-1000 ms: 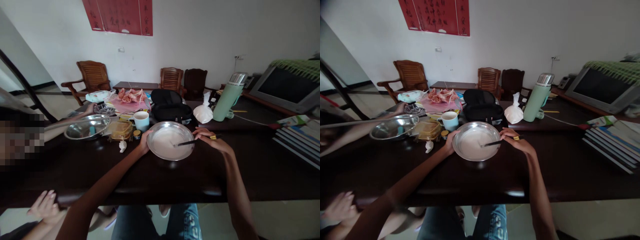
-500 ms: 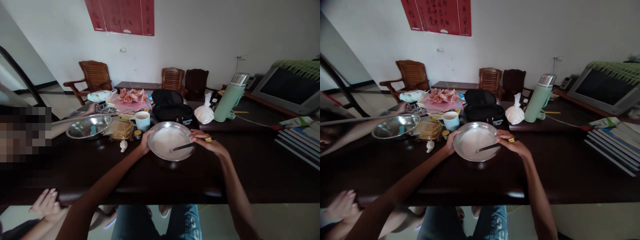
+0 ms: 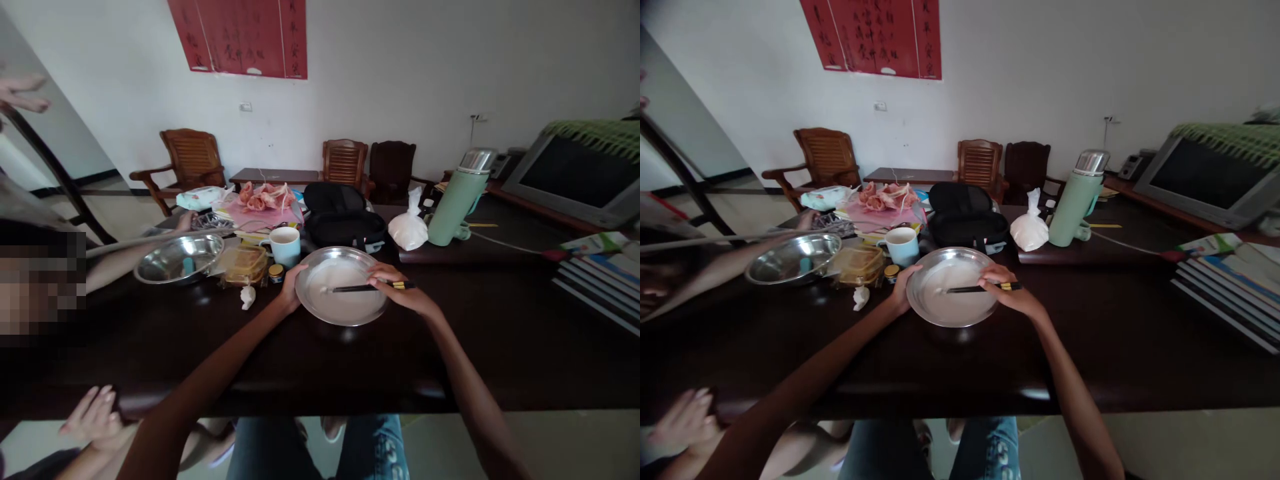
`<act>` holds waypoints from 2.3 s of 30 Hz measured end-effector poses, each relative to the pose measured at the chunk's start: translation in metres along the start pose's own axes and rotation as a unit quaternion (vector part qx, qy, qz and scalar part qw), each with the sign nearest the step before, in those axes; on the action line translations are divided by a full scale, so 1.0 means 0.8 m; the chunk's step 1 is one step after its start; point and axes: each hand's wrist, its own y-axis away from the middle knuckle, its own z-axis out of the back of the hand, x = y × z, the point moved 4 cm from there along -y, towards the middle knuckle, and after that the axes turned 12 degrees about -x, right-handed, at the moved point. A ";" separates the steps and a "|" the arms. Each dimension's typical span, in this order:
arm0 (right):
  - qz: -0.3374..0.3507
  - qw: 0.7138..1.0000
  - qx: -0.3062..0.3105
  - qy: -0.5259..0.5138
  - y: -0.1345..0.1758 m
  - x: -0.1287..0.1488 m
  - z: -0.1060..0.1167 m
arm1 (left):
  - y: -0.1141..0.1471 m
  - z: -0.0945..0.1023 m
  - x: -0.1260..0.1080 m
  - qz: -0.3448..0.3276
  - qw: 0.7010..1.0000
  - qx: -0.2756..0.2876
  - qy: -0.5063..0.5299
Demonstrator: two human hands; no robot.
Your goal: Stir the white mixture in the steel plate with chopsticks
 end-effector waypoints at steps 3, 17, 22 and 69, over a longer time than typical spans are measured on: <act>-0.007 0.995 -0.093 0.024 -0.004 -0.010 0.021 | 0.001 0.000 0.000 0.003 1.000 -0.006 -0.003; -0.042 0.996 -0.075 0.007 -0.004 -0.022 0.046 | 0.000 -0.001 0.000 0.005 1.000 -0.014 0.014; -0.060 0.997 0.015 -0.039 -0.002 -0.012 0.017 | -0.002 -0.001 0.002 -0.002 1.000 0.003 0.008; -0.061 0.997 0.033 -0.026 -0.001 -0.017 0.022 | 0.004 -0.002 0.000 0.002 1.000 -0.005 -0.011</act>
